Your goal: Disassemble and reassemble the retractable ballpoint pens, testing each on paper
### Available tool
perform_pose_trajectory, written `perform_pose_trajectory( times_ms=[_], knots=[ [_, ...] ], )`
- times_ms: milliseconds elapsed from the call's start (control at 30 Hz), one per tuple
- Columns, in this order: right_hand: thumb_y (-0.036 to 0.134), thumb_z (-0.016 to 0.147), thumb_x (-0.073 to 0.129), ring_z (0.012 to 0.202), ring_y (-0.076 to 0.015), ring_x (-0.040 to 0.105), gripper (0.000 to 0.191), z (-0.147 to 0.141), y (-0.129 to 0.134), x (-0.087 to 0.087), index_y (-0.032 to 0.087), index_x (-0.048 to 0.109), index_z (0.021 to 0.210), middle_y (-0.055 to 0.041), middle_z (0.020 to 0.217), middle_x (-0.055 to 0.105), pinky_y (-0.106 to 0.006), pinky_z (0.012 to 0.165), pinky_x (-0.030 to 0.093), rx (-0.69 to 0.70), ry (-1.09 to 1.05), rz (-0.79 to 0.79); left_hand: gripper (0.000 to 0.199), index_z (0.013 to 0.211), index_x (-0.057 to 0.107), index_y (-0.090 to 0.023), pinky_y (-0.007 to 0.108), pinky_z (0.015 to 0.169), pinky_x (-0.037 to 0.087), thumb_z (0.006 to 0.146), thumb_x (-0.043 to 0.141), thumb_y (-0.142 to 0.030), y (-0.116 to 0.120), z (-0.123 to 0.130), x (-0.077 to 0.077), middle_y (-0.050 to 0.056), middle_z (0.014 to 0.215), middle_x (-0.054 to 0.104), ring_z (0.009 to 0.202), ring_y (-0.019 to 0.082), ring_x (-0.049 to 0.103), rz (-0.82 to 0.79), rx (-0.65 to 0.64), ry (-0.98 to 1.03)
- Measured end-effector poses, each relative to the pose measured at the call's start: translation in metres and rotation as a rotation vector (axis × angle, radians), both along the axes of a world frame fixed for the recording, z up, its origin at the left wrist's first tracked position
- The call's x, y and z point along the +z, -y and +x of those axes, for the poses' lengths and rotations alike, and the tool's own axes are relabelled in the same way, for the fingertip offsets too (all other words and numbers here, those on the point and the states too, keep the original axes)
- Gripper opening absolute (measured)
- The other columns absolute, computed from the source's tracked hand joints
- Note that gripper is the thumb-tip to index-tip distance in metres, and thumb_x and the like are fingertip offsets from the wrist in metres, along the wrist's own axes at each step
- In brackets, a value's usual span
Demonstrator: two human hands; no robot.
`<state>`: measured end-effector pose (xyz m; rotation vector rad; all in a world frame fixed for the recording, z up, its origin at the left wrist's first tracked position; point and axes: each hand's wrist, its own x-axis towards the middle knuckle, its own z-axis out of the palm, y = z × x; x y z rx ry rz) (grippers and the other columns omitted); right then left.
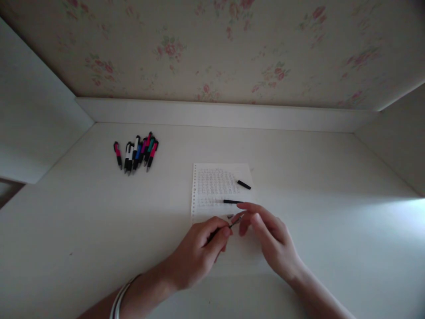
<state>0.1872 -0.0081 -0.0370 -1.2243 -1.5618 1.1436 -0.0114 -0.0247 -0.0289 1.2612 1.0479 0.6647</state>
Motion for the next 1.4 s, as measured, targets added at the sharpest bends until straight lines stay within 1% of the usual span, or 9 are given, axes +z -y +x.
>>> perform_pose_trajectory(
  times_ms=[133,267,367,633,767,900,1000,1133,1400],
  knots=[
    [0.041,0.100,0.056,0.061,-0.0157,0.064,0.028,0.007,-0.013,-0.005,0.020,0.074,0.106,-0.0032,0.073,0.071,-0.026,0.056,0.051,-0.207,0.294,0.113,0.040,0.090,0.060,-0.019,0.024,0.055,0.036,0.104,0.046,-0.053,0.001,-0.001,-0.003,-0.003,0.069,0.051,0.058,0.011,0.046,-0.032,0.001,-0.013],
    [0.033,0.098,0.057,0.065,-0.0190,0.064,0.030,0.008,-0.021,-0.016,0.020,0.074,0.119,-0.0053,0.077,0.070,-0.031,0.061,0.049,-0.143,0.548,0.226,0.040,0.089,0.058,-0.019,0.024,0.055,0.037,0.104,0.046,-0.053,0.001,-0.001,-0.003,-0.002,0.072,0.053,0.058,0.011,0.046,-0.038,-0.005,-0.012],
    [0.030,0.096,0.058,0.071,-0.0219,0.065,0.023,0.005,-0.022,-0.020,0.024,0.078,0.107,-0.0058,0.077,0.070,-0.035,0.068,0.050,-0.120,0.567,0.244,0.040,0.090,0.059,-0.018,0.024,0.055,0.038,0.103,0.046,-0.054,0.002,-0.001,-0.003,-0.002,0.072,0.053,0.058,0.011,0.046,-0.047,-0.004,-0.004],
    [0.037,0.100,0.053,0.063,-0.0161,0.067,0.021,0.007,-0.026,-0.011,0.021,0.066,0.102,-0.0084,0.089,0.073,-0.028,0.056,0.053,-0.294,0.278,0.163,0.041,0.092,0.060,-0.018,0.023,0.051,0.037,0.102,0.048,-0.055,0.001,-0.002,-0.007,-0.003,0.072,0.053,0.056,0.010,0.046,-0.087,0.031,0.039],
    [0.032,0.094,0.061,0.057,-0.0149,0.065,0.014,0.011,-0.026,-0.006,0.024,0.066,0.105,0.0011,0.068,0.069,-0.028,0.056,0.055,-0.316,-0.155,0.028,0.038,0.094,0.060,-0.017,0.023,0.051,0.035,0.102,0.049,-0.052,-0.001,-0.001,-0.005,-0.003,0.069,0.052,0.056,0.010,0.044,-0.097,0.046,0.071],
    [0.032,0.086,0.070,0.070,-0.0175,0.071,0.018,0.012,-0.023,0.001,0.026,0.074,0.103,-0.0046,0.090,0.077,-0.032,0.063,0.057,-0.284,-0.491,-0.120,0.037,0.091,0.059,-0.017,0.023,0.051,0.034,0.103,0.049,-0.051,-0.002,0.000,-0.003,-0.004,0.068,0.050,0.055,0.009,0.043,-0.090,0.048,0.078],
    [0.038,0.083,0.077,0.059,-0.0152,0.066,0.022,0.011,-0.021,0.005,0.026,0.074,0.101,-0.0040,0.083,0.076,-0.028,0.051,0.052,-0.238,-0.568,-0.238,0.037,0.091,0.059,-0.017,0.023,0.051,0.034,0.103,0.049,-0.051,-0.001,0.000,-0.002,-0.004,0.068,0.050,0.055,0.009,0.043,-0.094,0.047,0.074],
    [0.046,0.084,0.076,0.039,-0.0080,0.038,0.024,0.008,-0.019,0.006,0.023,0.073,0.090,0.0068,0.051,0.047,-0.021,0.036,0.027,-0.272,-0.608,-0.269,0.039,0.091,0.059,-0.017,0.024,0.052,0.035,0.103,0.049,-0.052,0.000,-0.001,-0.003,-0.004,0.069,0.050,0.056,0.009,0.044,-0.079,0.021,0.050],
    [0.046,0.078,0.085,0.044,-0.0049,0.047,0.028,-0.001,-0.015,0.007,0.022,0.076,0.087,0.0039,0.060,0.058,-0.017,0.041,0.031,-0.263,-0.671,-0.318,0.042,0.092,0.060,-0.017,0.024,0.053,0.037,0.103,0.047,-0.054,0.000,-0.001,-0.003,-0.004,0.068,0.050,0.057,0.010,0.046,-0.047,-0.008,0.007]
  ],
)
